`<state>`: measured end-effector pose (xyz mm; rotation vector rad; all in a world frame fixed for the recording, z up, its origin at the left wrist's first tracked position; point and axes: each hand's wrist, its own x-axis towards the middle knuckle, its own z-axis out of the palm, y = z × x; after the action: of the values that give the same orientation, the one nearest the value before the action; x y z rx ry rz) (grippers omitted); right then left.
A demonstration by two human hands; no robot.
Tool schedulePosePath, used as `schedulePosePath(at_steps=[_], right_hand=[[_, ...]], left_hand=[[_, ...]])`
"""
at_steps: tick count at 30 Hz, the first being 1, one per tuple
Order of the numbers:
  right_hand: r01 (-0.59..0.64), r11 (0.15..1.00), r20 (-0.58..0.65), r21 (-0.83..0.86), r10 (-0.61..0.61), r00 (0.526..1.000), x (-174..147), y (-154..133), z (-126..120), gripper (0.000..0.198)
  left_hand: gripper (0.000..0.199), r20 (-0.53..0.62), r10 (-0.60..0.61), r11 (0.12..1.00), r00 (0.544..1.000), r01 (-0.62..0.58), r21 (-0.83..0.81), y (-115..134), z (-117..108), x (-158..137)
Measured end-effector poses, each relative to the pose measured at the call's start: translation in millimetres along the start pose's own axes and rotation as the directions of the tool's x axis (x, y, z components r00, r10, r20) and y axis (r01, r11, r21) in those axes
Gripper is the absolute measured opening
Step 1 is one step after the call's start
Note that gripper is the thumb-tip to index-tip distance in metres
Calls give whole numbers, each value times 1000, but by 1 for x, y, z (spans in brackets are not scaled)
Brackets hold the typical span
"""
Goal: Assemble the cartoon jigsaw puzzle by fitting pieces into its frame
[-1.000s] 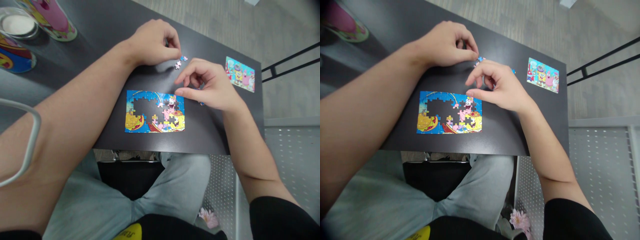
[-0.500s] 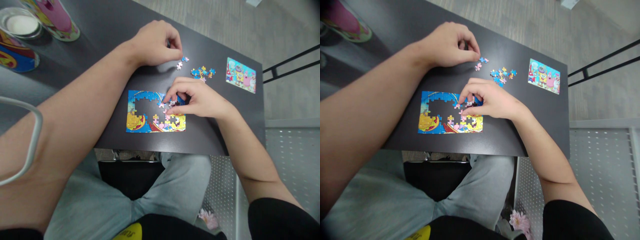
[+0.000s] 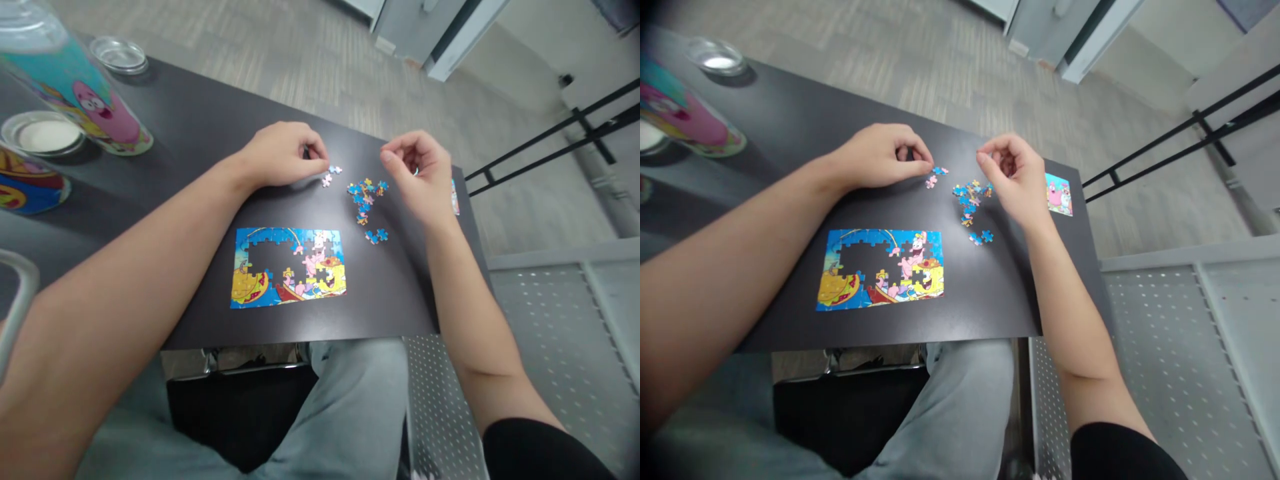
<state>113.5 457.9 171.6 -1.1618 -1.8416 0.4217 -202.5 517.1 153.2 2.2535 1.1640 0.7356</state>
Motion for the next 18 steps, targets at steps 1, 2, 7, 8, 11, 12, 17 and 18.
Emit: schedulePosePath(at_steps=[1, 2, 7, 8, 11, 12, 17, 18], right_hand=[[4, 999, -34, -36, -5, 999, 3, 9, -4, 57], [11, 997, -45, -74, -15, 999, 5, 17, -7, 50], [79, 978, 78, -193, -65, 995, 7, 27, -21, 26], [93, 979, 156, -184, -64, 986, 7, 26, -24, 27], [87, 991, 399, -106, -38, 916, 6, 24, -34, 33], [75, 993, 453, -88, -27, 891, 6, 24, -36, 34], [23, 997, 530, -67, 16, 848, 7, 27, -39, 33], [15, 998, 533, -60, 19, 846, 7, 28, -39, 31]], left_hand=[[25, 0, 9, 1000, 1000, -9, -5, -2, 0, 0], [26, -3, 14, 1000, 1000, -14, -8, -3, 0, 1], [32, -2, 13, 1000, 1000, -13, 11, -6, 0, 1], [32, -3, 14, 1000, 1000, -14, 14, -6, 0, 1], [29, -5, 19, 1000, 1000, -19, 22, -8, 0, 2], [29, -7, 17, 1000, 1000, -17, 23, -8, 0, 2], [29, -7, 8, 1000, 1000, -8, 16, -11, 1, 2], [29, -7, 9, 1000, 1000, -8, 14, -11, 2, 2]])
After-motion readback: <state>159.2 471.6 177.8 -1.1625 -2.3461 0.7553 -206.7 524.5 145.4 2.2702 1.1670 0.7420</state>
